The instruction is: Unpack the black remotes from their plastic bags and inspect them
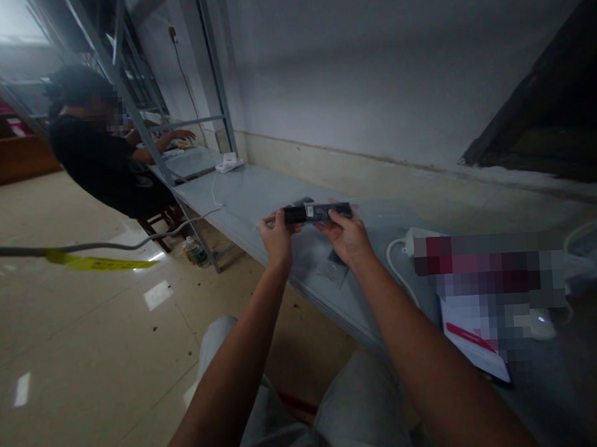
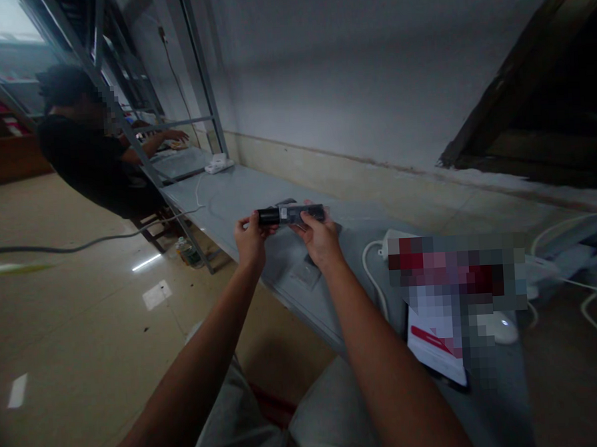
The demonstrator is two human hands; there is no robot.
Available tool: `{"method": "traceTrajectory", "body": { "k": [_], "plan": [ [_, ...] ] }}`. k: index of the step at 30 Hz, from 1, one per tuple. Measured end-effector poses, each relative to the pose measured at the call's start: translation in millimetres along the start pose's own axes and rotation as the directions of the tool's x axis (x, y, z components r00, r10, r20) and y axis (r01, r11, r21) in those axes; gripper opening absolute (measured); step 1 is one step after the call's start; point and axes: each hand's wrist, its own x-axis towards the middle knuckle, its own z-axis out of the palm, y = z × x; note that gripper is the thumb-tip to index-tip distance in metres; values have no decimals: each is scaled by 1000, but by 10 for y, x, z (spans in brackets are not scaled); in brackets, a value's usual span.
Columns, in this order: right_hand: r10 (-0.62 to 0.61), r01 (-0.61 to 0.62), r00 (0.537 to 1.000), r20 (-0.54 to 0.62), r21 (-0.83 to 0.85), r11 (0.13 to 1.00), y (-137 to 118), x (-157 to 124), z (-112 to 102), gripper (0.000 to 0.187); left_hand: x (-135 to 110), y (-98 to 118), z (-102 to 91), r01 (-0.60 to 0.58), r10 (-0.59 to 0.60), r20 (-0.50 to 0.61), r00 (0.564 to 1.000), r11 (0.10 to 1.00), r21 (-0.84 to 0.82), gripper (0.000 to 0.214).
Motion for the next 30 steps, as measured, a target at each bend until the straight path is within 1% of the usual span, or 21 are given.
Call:
{"method": "traceTrajectory", "body": {
  "k": [2, 6, 8, 10, 14, 17, 21, 25, 30],
  "plan": [
    [-5, 5, 1000, -13, -2, 1000, 20, -4, 3, 24, -42, -32, 43, 1, -1, -12, 1000, 1000, 0, 40],
    [-9, 9, 1000, -25, -7, 1000, 58, 9, -3, 19, -93, -56, 84, -17, 18, -24, 1000, 998, 61, 40],
    [-12, 12, 1000, -29, -19, 1000, 72, 13, -3, 18, -114, -50, 88, -22, 21, 14, 1000, 997, 68, 39],
    [-9, 9, 1000, -24, -32, 999, 82, 9, 1, 19, -148, -34, 93, -5, 1, 74, 997, 999, 53, 38],
    [-6, 6, 1000, 6, -59, 998, 103, -16, 18, 23, -267, 18, 126, 50, -51, 169, 984, 999, 11, 38],
    [9, -5, 999, 37, -108, 994, 132, -36, 36, 26, -365, 55, 159, 116, -102, 232, 967, 992, -45, 40],
    [82, -71, 995, 51, -179, 981, 170, -60, 62, 25, -419, 71, 160, 196, -164, 268, 949, 976, -98, 41],
    [195, -180, 979, 53, -207, 962, 169, -77, 62, 19, -379, 59, 86, 248, -215, 302, 929, 966, -77, 29],
    [323, -291, 939, 121, -225, 930, 106, -73, 46, 11, -333, 36, -9, 267, -232, 323, 917, 961, -68, 15]
  ]
}}
